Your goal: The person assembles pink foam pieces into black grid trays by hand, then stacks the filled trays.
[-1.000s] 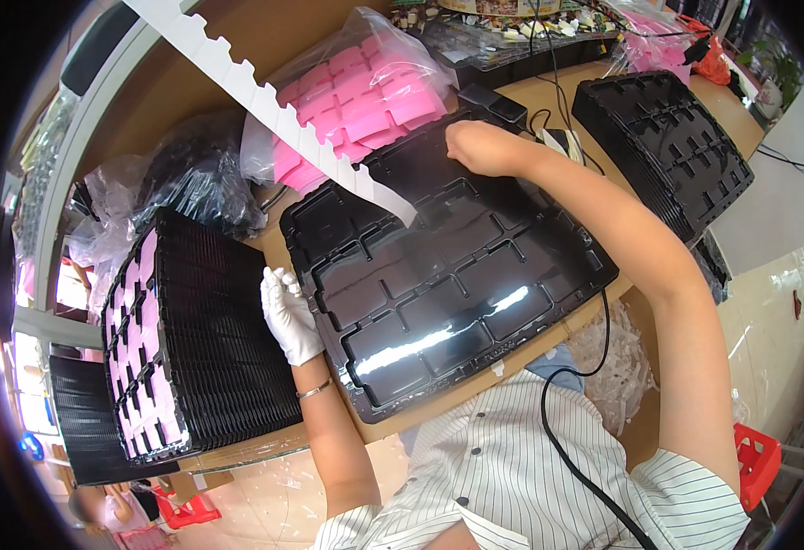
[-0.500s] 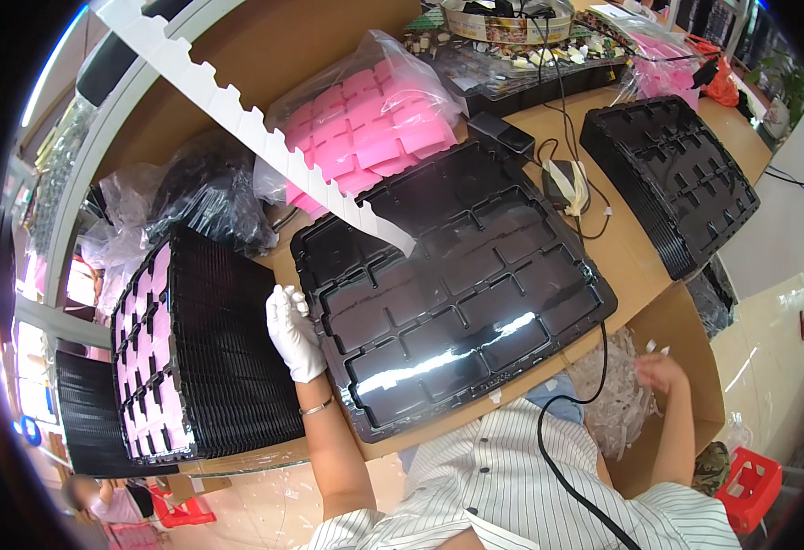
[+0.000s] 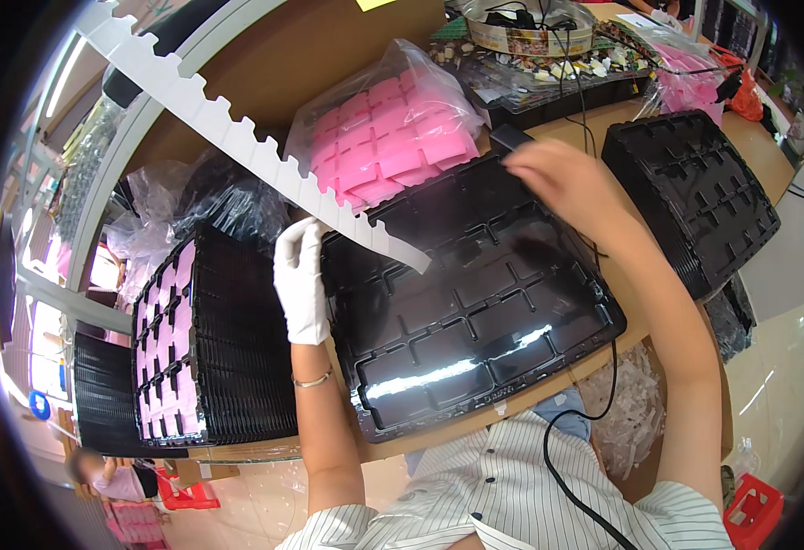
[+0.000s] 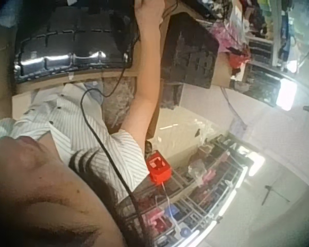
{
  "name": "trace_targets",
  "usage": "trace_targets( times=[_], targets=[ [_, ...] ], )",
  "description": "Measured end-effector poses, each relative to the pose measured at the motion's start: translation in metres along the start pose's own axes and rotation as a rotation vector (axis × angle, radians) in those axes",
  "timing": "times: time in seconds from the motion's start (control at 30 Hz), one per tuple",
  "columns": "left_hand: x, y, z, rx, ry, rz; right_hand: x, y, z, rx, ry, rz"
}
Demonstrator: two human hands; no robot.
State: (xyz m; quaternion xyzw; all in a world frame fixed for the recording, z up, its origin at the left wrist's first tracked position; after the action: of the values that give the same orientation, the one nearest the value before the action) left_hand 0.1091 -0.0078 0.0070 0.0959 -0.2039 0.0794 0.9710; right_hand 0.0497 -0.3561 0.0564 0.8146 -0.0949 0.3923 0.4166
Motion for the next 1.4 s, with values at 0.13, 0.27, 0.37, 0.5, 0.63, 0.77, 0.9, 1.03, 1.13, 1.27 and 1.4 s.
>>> trace_targets(
  times=[0.13, 0.27, 0.37, 0.5, 0.63, 0.77, 0.9, 1.03, 1.13, 1.27, 1.4],
  targets=[
    [0.006, -0.046, 0.014, -0.075, 0.009, -0.139, 0.06, -0.145, 0.069, -0.043, 0.208, -0.319],
    [0.009, -0.05, 0.005, -0.021, 0.019, -0.182, 0.078, -0.2, 0.097, -0.274, 0.206, -0.518],
    [0.012, -0.056, -0.004, 0.031, 0.101, -0.268, 0.083, -0.218, 0.117, -0.302, 0.038, -0.782],
    [0.029, -0.08, 0.012, 0.134, -0.007, -0.353, 0.089, -0.198, 0.084, -0.338, 0.355, -0.566],
    [0.037, -0.099, 0.033, 0.179, -0.188, -0.434, 0.092, -0.21, 0.112, -0.303, 0.244, -0.685],
    [0.047, -0.108, 0.031, 0.229, -0.278, -0.456, 0.099, -0.213, 0.132, -0.121, 0.109, -0.78],
    [0.051, -0.133, 0.02, 0.301, -0.132, -0.582, 0.103, -0.219, 0.132, -0.058, 0.148, -0.822],
    [0.052, -0.168, 0.003, 0.389, -0.173, -0.728, 0.108, -0.224, 0.143, -0.002, 0.044, -0.85],
    [0.037, -0.205, -0.005, 0.441, -0.28, -0.966, 0.115, -0.22, 0.138, 0.01, 0.101, -0.825],
    [0.035, -0.218, -0.018, 0.359, -0.205, -0.982, 0.114, -0.219, 0.131, 0.017, 0.195, -0.792],
    [0.042, -0.224, -0.027, 0.312, -0.182, -0.917, 0.118, -0.209, 0.13, -0.091, 0.172, -0.552]
  ],
)
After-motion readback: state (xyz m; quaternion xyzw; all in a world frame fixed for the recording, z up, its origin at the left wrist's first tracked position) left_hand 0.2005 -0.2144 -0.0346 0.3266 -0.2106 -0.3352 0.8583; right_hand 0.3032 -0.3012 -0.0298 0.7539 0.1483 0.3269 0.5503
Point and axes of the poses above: each hand's wrist, its own x-axis towards the middle knuckle, its own y-axis out of the back of the hand, z = x × y, the point moved 10 cm from there along x, towards the middle knuckle
